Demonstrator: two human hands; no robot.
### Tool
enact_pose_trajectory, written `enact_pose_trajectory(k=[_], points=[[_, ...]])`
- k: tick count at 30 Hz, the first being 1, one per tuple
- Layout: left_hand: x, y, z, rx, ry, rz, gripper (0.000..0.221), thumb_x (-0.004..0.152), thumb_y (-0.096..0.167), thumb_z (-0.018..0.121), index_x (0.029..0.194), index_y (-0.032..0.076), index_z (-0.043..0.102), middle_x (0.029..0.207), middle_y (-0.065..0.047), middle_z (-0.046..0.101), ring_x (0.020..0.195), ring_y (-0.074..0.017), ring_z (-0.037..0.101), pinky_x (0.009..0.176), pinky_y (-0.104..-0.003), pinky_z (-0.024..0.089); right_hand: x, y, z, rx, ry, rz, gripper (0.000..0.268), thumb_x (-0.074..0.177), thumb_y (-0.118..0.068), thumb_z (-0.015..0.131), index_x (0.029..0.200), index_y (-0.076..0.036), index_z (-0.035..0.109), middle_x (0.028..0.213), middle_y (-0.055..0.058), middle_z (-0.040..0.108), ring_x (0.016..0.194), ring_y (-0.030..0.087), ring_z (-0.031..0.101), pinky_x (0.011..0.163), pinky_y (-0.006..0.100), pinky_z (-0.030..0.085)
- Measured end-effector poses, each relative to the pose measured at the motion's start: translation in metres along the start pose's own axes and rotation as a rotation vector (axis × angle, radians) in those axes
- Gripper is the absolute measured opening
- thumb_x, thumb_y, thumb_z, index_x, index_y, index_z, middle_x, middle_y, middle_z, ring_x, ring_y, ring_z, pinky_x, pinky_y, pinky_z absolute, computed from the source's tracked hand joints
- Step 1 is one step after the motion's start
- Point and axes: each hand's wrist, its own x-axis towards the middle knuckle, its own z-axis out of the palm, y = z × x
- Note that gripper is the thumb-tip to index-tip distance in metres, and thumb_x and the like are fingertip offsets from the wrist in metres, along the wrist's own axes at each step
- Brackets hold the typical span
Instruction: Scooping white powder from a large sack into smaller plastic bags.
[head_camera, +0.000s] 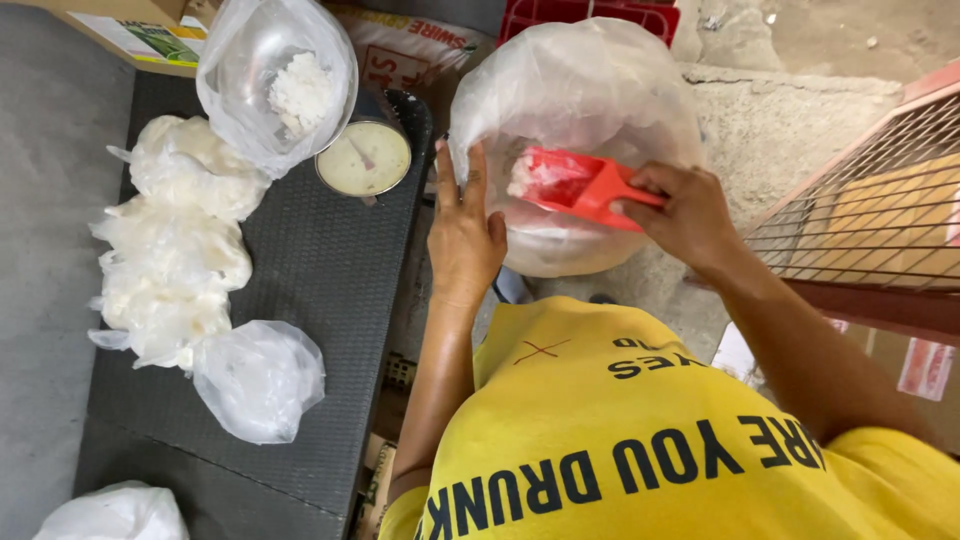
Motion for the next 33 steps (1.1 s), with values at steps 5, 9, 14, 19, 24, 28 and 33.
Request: enact_pose_trajectory(k=[5, 9, 14, 19, 24, 28, 33], points=[[-0.01, 0.011, 0.013, -0.049, 0.055, 0.008, 0.101, 0.079, 0.002, 0.075, 0.165, 0.018, 0.024, 0.164, -0.036, 0.016, 0.128, -0.0529, 0.057, 0.079, -0.042, 0.062, -0.052, 0.013, -0.019, 0.245, 0.051, 0.15, 0.026, 0.086, -0.016, 0.087, 0.1, -0.002, 0.069, 0.081, 0.005, 0.07, 0.072, 0.009, 0.06, 0.066, 0.026, 0.05], [-0.019, 0.024, 0.017, -0.101, 0.059, -0.066, 0.101, 0.078, -0.001, 0.073, 0.163, 0.023, 0.024, 0.167, -0.038, 0.011, 0.134, -0.0535, 0.05, 0.081, -0.044, 0.061, -0.067, 0.017, -0.032, 0.437, 0.057, 0.152, 0.02, 0.088, -0.008, 0.084, 0.099, -0.001, 0.069, 0.082, -0.002, 0.067, 0.076, 0.001, 0.053, 0.066, 0.021, 0.046], [-0.037, 0.035, 0.009, -0.145, 0.198, -0.099, 0.101, 0.075, -0.004, 0.073, 0.162, 0.027, 0.031, 0.167, -0.034, 0.012, 0.143, -0.0526, 0.044, 0.095, -0.044, 0.06, -0.045, 0.02, -0.057, 0.423, -0.001, 0.059, 0.019, 0.088, -0.007, 0.084, 0.1, 0.0, 0.07, 0.086, -0.002, 0.069, 0.078, 0.001, 0.055, 0.069, 0.02, 0.048], [-0.042, 0.027, -0.018, -0.24, 0.198, -0.259, 0.093, 0.078, -0.007, 0.068, 0.158, 0.028, 0.037, 0.169, -0.034, 0.01, 0.143, -0.0488, 0.046, 0.093, -0.042, 0.06, 0.006, 0.009, -0.069, 0.417, -0.099, -0.059, 0.019, 0.089, -0.007, 0.084, 0.102, -0.001, 0.071, 0.092, -0.001, 0.072, 0.082, 0.001, 0.059, 0.073, 0.021, 0.051], [-0.034, -0.015, -0.044, -0.101, 0.417, -0.202, 0.09, 0.078, -0.007, 0.071, 0.157, 0.025, 0.044, 0.167, -0.034, 0.018, 0.146, -0.0529, 0.042, 0.114, -0.047, 0.049, 0.062, -0.035, -0.063, 0.268, -0.063, -0.179, 0.021, 0.092, -0.009, 0.087, 0.103, 0.0, 0.071, 0.086, 0.003, 0.071, 0.078, 0.004, 0.059, 0.07, 0.023, 0.05], [-0.02, -0.051, -0.072, -0.142, 0.475, -0.265, 0.088, 0.077, -0.005, 0.073, 0.156, 0.025, 0.046, 0.167, -0.037, 0.016, 0.143, -0.0516, 0.046, 0.111, -0.047, 0.051, 0.117, -0.074, -0.037, 0.268, -0.063, -0.27, 0.025, 0.093, -0.011, 0.088, 0.105, 0.001, 0.07, 0.089, 0.003, 0.072, 0.08, 0.004, 0.062, 0.071, 0.022, 0.052], [0.0, -0.103, -0.086, -0.071, 0.497, -0.314, 0.089, 0.081, -0.004, 0.078, 0.159, 0.025, 0.046, 0.166, -0.038, 0.015, 0.146, -0.0554, 0.039, 0.112, -0.047, 0.049, 0.188, -0.111, 0.01, 0.22, -0.048, -0.428, 0.03, 0.094, -0.014, 0.092, 0.106, 0.002, 0.07, 0.095, 0.006, 0.074, 0.082, 0.006, 0.063, 0.074, 0.024, 0.054]])
